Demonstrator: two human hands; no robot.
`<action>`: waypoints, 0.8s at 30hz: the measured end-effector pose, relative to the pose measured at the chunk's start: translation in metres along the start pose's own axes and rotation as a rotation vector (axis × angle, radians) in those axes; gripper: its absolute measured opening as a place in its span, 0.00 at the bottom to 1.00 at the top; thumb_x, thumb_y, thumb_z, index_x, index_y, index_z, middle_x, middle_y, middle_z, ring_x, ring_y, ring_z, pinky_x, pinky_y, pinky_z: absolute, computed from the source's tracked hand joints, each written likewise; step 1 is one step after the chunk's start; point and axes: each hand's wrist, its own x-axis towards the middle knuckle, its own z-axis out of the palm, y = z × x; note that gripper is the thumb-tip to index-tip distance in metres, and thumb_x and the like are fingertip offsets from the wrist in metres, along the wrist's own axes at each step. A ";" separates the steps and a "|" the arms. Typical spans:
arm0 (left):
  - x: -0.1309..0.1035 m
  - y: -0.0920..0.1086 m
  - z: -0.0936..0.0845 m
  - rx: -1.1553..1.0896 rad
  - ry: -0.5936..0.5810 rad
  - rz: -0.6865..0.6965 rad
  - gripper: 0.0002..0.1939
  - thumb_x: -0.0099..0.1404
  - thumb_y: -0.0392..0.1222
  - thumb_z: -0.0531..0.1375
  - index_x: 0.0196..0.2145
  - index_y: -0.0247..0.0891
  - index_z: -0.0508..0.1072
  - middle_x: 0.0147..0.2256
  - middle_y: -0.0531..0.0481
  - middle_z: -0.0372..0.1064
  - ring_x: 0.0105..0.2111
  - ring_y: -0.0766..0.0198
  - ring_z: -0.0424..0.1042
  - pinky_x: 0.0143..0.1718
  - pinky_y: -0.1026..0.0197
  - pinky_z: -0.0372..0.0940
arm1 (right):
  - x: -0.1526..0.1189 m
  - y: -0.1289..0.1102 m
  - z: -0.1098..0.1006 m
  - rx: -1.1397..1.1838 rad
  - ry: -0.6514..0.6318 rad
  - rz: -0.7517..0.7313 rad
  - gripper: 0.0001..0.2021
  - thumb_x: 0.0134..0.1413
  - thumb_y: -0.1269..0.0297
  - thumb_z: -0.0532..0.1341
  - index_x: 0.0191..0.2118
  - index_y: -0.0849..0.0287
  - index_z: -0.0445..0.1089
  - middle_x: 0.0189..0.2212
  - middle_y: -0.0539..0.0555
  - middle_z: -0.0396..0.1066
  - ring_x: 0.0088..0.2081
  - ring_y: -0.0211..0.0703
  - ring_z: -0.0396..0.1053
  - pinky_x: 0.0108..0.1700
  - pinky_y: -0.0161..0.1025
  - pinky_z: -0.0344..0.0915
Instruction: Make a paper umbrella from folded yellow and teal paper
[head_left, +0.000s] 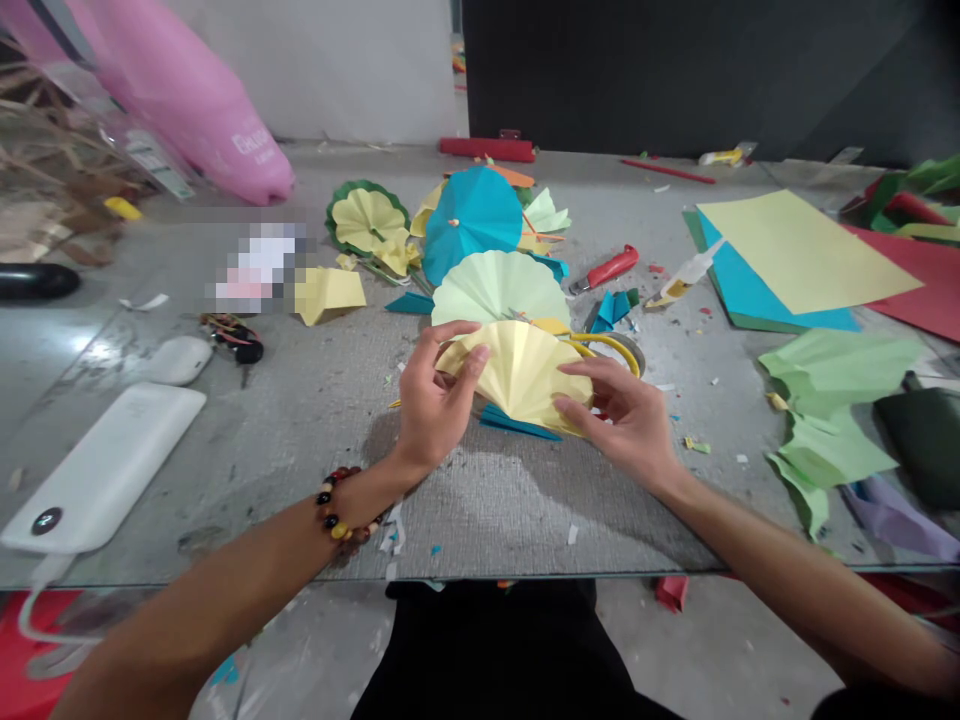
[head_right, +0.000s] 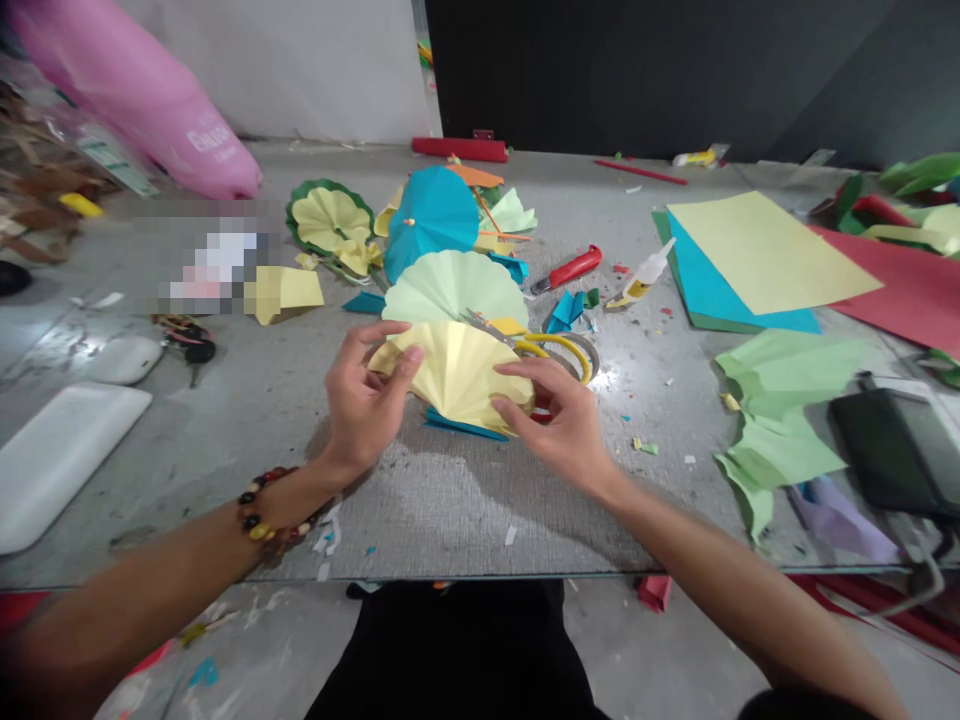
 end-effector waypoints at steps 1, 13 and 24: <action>0.000 0.000 0.000 0.017 0.010 0.009 0.12 0.70 0.46 0.64 0.48 0.40 0.75 0.44 0.47 0.78 0.31 0.69 0.75 0.24 0.69 0.67 | 0.000 0.001 0.000 0.010 -0.022 0.011 0.17 0.53 0.62 0.73 0.49 0.47 0.78 0.50 0.55 0.74 0.49 0.47 0.75 0.38 0.40 0.77; 0.000 0.003 -0.002 0.066 0.073 0.025 0.09 0.73 0.46 0.61 0.43 0.40 0.79 0.41 0.49 0.80 0.24 0.73 0.71 0.19 0.69 0.61 | 0.000 0.003 -0.002 -0.060 0.047 -0.064 0.12 0.55 0.64 0.71 0.46 0.46 0.81 0.44 0.53 0.79 0.48 0.48 0.76 0.43 0.46 0.78; 0.017 -0.002 -0.005 -0.162 0.194 0.057 0.08 0.70 0.44 0.65 0.43 0.38 0.77 0.38 0.49 0.81 0.29 0.67 0.81 0.31 0.65 0.78 | 0.033 0.000 -0.043 0.074 0.771 -0.112 0.19 0.54 0.64 0.71 0.53 0.50 0.77 0.52 0.52 0.79 0.46 0.46 0.80 0.49 0.49 0.81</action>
